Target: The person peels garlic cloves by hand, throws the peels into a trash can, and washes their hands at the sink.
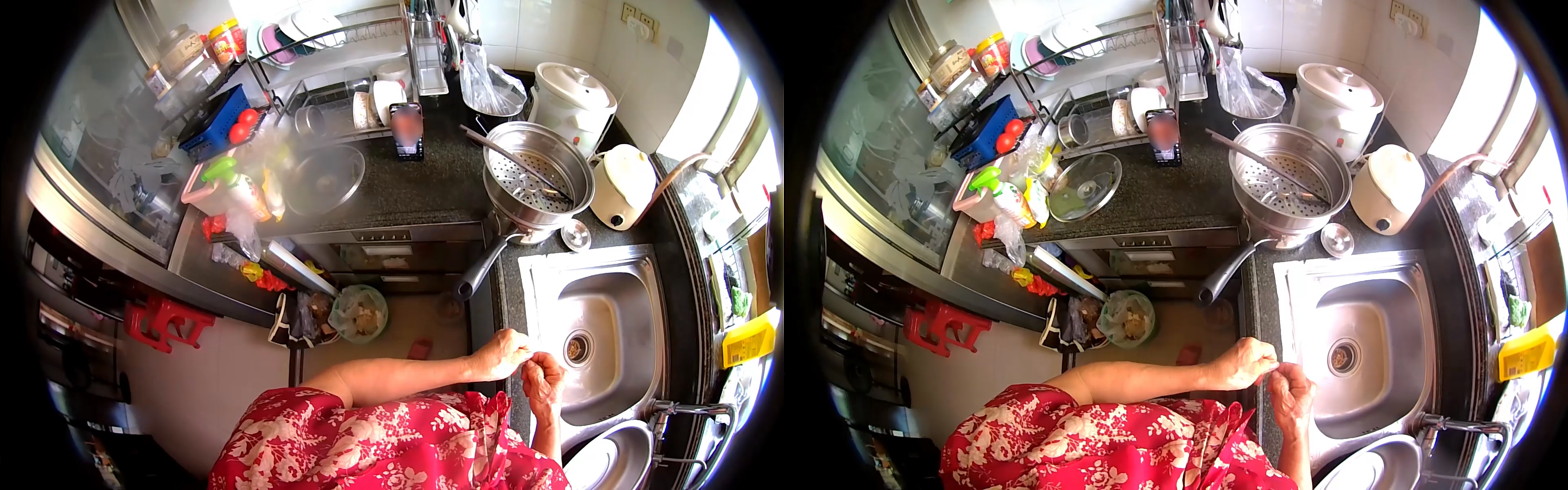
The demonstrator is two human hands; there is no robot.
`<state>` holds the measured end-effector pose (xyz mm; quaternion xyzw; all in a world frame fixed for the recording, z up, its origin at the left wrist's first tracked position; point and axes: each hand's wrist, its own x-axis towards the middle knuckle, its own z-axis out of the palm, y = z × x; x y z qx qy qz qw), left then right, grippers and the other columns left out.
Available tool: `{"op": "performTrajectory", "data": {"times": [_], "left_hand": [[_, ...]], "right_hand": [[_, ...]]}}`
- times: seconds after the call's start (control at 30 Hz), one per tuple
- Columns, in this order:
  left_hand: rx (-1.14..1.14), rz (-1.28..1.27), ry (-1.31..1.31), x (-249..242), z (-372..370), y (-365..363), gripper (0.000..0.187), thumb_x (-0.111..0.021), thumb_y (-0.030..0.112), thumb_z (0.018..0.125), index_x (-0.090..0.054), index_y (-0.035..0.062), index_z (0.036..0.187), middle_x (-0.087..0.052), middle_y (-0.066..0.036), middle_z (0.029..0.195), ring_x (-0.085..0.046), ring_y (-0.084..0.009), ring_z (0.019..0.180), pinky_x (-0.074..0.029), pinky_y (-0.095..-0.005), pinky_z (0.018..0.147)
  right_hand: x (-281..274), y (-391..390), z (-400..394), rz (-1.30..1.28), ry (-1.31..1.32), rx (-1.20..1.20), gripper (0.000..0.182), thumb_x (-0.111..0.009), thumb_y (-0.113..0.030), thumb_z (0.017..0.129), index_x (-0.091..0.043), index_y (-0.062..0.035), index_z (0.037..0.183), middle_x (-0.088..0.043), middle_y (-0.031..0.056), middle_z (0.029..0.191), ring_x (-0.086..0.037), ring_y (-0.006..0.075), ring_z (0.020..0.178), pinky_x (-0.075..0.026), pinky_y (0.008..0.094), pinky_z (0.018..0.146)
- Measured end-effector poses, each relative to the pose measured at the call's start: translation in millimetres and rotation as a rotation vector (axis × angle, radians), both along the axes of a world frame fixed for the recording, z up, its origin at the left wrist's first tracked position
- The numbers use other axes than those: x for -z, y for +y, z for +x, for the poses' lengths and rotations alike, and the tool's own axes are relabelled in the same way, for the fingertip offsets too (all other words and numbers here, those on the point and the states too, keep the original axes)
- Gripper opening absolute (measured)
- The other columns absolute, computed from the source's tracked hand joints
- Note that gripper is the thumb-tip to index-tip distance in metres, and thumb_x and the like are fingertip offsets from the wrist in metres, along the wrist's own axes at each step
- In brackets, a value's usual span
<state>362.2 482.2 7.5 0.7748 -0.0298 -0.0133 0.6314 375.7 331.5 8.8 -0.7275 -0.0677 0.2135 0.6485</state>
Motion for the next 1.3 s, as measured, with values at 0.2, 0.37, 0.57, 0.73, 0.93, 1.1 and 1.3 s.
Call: {"op": "performTrajectory", "data": {"times": [0.2,0.37,0.57,0.73,0.93,1.1,1.3], "left_hand": [[0.03,-0.049,0.096,-0.7,-0.3,-0.5,0.021,-0.05,0.014,0.082,-0.055,-0.0016,0.069,-0.053,-0.007,0.05,-0.05,-0.0128,0.042,-0.04,-0.0273,0.042],[0.108,-0.252,0.357,-8.5,-1.0,2.5,0.02,-0.05,0.014,0.084,-0.056,-0.001,0.072,-0.052,-0.006,0.05,-0.045,-0.009,0.037,-0.036,-0.023,0.035],[0.116,-0.464,0.603,-9.9,0.3,5.3,0.02,-0.052,0.014,0.085,-0.056,-0.0014,0.073,-0.052,-0.006,0.05,-0.041,-0.0068,0.032,-0.03,-0.0203,0.028],[0.086,-0.469,0.556,-2.1,3.3,5.7,0.019,-0.054,0.015,0.083,-0.056,-0.0023,0.075,-0.053,-0.007,0.051,-0.041,-0.0062,0.032,-0.029,-0.0192,0.027],[0.079,-0.331,0.456,-6.4,3.3,4.7,0.021,-0.051,0.016,0.08,-0.056,-0.0027,0.073,-0.053,-0.007,0.051,-0.047,-0.0088,0.038,-0.035,-0.0219,0.033],[0.05,-0.222,0.319,-2.6,-0.3,1.9,0.022,-0.049,0.017,0.08,-0.056,-0.003,0.074,-0.053,-0.007,0.051,-0.048,-0.0111,0.039,-0.038,-0.0242,0.036],[0.037,-0.191,0.285,-6.2,-1.8,1.4,0.021,-0.048,0.016,0.081,-0.056,-0.003,0.074,-0.053,-0.007,0.05,-0.049,-0.0118,0.038,-0.039,-0.0255,0.036]], "right_hand": [[0.6,-0.9,0.1,0.017,0.034,-0.012,0.01,-0.05,-0.008,0.081,-0.055,-0.0002,0.079,-0.051,0.0021,0.055,-0.039,0.0052,0.04,-0.03,0.0194,0.036],[3.8,-1.6,1.3,0.147,0.114,0.0,0.009,-0.047,-0.006,0.079,-0.05,-0.0008,0.074,-0.048,0.0041,0.053,-0.032,0.0057,0.033,-0.025,0.0197,0.031],[-4.3,0.1,-0.2,0.457,0.411,0.059,0.012,-0.049,-0.009,0.078,-0.049,-0.0024,0.068,-0.045,0.0024,0.049,-0.032,0.006,0.033,-0.025,0.02,0.03],[0.8,1.5,-1.1,0.289,0.186,0.094,0.01,-0.048,-0.009,0.079,-0.047,-0.0024,0.072,-0.044,0.0035,0.05,-0.028,0.0054,0.031,-0.022,0.0193,0.03],[2.3,3.0,-1.4,0.211,0.125,0.064,0.013,-0.049,-0.011,0.081,-0.049,-0.0012,0.071,-0.046,0.0032,0.051,-0.032,0.0055,0.033,-0.024,0.0192,0.031],[0.0,1.9,-1.8,0.221,0.163,0.022,0.014,-0.049,-0.011,0.083,-0.05,-0.0004,0.073,-0.047,0.0034,0.052,-0.033,0.0054,0.034,-0.025,0.019,0.031],[-1.4,3.2,-0.7,0.101,0.099,0.002,0.012,-0.049,-0.009,0.083,-0.051,0.0,0.075,-0.048,0.0035,0.053,-0.034,0.0055,0.034,-0.026,0.0188,0.032]]}}
